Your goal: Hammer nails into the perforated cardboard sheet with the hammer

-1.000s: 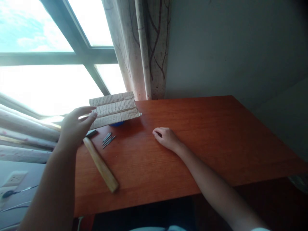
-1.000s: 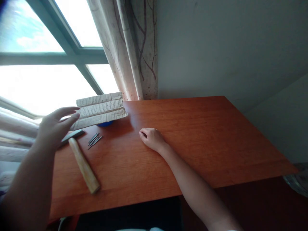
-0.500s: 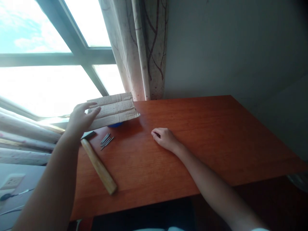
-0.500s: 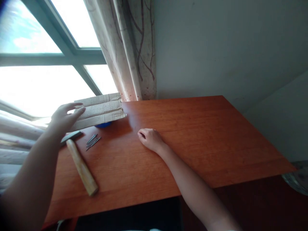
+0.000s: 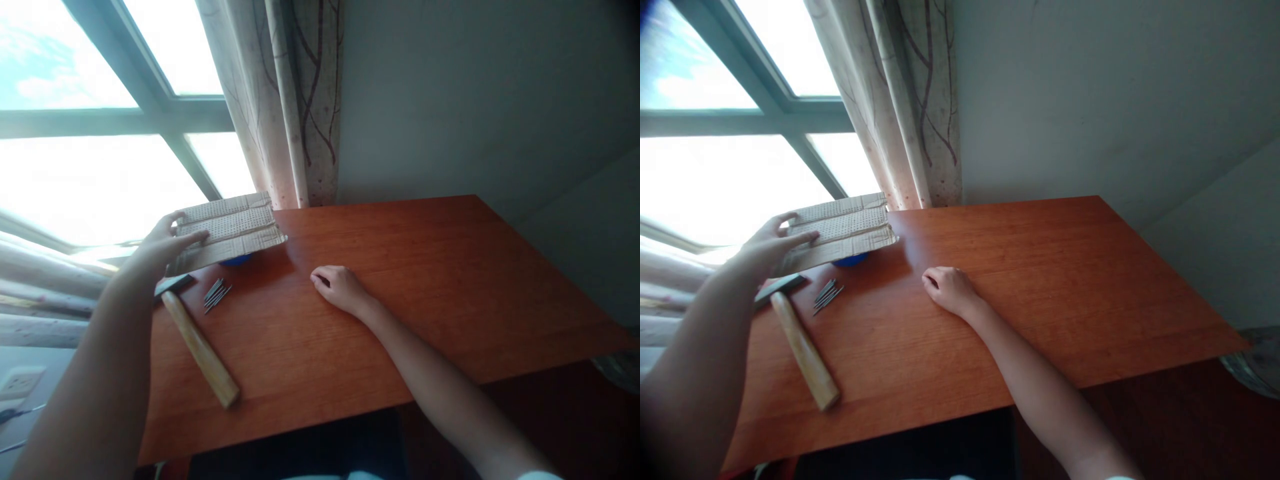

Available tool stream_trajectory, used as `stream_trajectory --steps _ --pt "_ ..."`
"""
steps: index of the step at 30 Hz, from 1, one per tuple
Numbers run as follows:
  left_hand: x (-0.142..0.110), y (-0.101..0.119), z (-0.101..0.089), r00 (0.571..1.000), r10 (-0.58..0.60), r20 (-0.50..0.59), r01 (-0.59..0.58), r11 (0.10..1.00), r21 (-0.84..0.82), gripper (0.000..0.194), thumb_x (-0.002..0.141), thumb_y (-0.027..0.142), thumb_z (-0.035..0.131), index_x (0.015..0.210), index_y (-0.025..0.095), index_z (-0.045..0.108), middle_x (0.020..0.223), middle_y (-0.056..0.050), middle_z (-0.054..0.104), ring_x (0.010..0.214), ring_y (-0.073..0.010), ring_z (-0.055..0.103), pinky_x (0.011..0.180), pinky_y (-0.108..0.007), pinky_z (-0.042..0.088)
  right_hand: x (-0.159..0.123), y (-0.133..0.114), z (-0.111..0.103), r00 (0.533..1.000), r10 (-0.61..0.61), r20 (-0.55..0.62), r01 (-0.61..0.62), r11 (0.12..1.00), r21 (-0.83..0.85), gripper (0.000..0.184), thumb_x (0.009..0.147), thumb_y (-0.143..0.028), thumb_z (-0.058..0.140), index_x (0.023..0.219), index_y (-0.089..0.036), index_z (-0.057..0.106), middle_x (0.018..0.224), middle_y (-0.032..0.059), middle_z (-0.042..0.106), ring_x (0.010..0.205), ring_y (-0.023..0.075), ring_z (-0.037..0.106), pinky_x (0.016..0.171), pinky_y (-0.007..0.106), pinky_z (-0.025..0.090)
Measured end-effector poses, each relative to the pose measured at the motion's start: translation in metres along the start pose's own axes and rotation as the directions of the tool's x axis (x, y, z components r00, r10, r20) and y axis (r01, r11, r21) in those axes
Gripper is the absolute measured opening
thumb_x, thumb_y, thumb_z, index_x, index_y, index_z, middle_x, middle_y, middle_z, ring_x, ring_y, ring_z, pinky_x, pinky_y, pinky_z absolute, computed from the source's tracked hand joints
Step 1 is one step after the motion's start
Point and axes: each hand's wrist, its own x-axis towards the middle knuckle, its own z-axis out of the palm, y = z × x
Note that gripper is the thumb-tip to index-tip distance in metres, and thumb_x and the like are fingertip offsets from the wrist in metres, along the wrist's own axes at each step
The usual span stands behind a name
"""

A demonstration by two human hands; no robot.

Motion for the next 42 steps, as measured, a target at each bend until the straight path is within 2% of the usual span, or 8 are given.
stream_trajectory --steps 3,10,14,17,21,25,29,42 --pt "-0.001 0.002 0.002 0.995 -0.097 0.019 0.097 0.994 -0.040 0.085 0.075 0.031 0.083 0.149 0.021 0.041 0.118 -0.011 0.068 0.095 -0.0205 0.066 0.081 -0.033 0.055 0.000 -0.001 0.001 1.000 0.002 -0.010 -0.002 0.999 0.036 0.020 0.095 -0.024 0.053 0.086 -0.022 0.071 0.090 0.0059 0.075 0.083 0.0186 0.067 0.075 0.028 0.044" --pt "-0.005 0.001 0.010 0.995 -0.068 0.073 0.071 0.997 -0.037 0.093 0.074 0.041 0.083 0.152 0.021 0.036 0.124 -0.011 0.065 0.100 -0.0232 0.066 0.088 -0.037 0.055 0.005 0.006 -0.006 0.987 0.103 -0.122 -0.073 0.971 0.226 0.018 0.091 -0.028 0.055 0.081 -0.022 0.069 0.081 0.0036 0.074 0.077 0.0184 0.067 0.075 0.030 0.046" --pt "-0.026 0.012 0.032 0.997 0.040 0.060 -0.044 0.996 0.076 0.089 0.075 0.049 0.079 0.150 0.020 0.042 0.141 -0.016 0.054 0.119 -0.0309 0.058 0.101 -0.043 0.049 0.011 0.022 -0.019 0.937 0.277 -0.214 -0.172 0.897 0.408 0.027 0.093 -0.041 0.050 0.085 -0.021 0.066 0.075 0.0037 0.072 0.065 0.0164 0.064 0.065 0.028 0.048" --pt "-0.052 0.027 0.057 0.994 0.084 0.064 -0.093 0.985 0.146 0.086 0.074 0.052 0.077 0.147 0.020 0.046 0.142 -0.016 0.054 0.130 -0.0365 0.051 0.109 -0.049 0.041 0.014 0.034 -0.030 0.901 0.387 -0.196 -0.229 0.809 0.542 0.037 0.090 -0.054 0.049 0.093 -0.020 0.064 0.077 0.0034 0.071 0.057 0.0142 0.061 0.055 0.026 0.047" --pt "-0.090 0.044 0.091 0.985 0.083 0.148 -0.074 0.995 -0.067 0.079 0.074 0.048 0.075 0.143 0.021 0.049 0.131 -0.015 0.061 0.118 -0.0351 0.060 0.098 -0.045 0.050 0.015 0.046 -0.047 0.887 0.443 -0.128 -0.259 0.708 0.657 0.048 0.083 -0.067 0.055 0.088 -0.020 0.065 0.082 0.0034 0.072 0.069 0.0159 0.065 0.061 0.027 0.050" --pt "-0.118 0.049 0.110 0.962 0.077 0.261 -0.010 0.968 -0.251 0.079 0.071 0.037 0.077 0.143 0.023 0.047 0.125 -0.011 0.063 0.100 -0.0280 0.068 0.080 -0.035 0.056 0.012 0.056 -0.065 0.872 0.484 -0.079 -0.272 0.612 0.743 0.050 0.078 -0.070 0.060 0.082 -0.020 0.066 0.083 0.0043 0.072 0.079 0.0184 0.066 0.069 0.029 0.051" --pt "-0.125 0.048 0.113 0.950 0.128 0.285 -0.031 0.946 -0.322 0.072 0.071 0.031 0.076 0.138 0.023 0.050 0.129 -0.010 0.061 0.088 -0.0203 0.068 0.074 -0.030 0.056 0.009 0.064 -0.077 0.818 0.573 -0.058 -0.279 0.483 0.830 0.044 0.071 -0.062 0.071 0.085 -0.020 0.069 0.081 0.0034 0.071 0.072 0.0165 0.063 0.063 0.027 0.047" --pt "-0.105 0.054 0.099 0.982 0.109 0.157 -0.024 0.886 -0.464 0.060 0.069 0.037 0.081 0.123 0.015 0.067 0.118 -0.011 0.069 0.094 -0.0210 0.065 0.087 -0.035 0.053 0.006 0.051 -0.084 0.847 0.530 -0.043 -0.221 0.425 0.878 0.027 0.075 -0.043 0.071 0.088 -0.020 0.072 0.077 0.0018 0.071 0.068 0.0140 0.061 0.063 0.027 0.047"
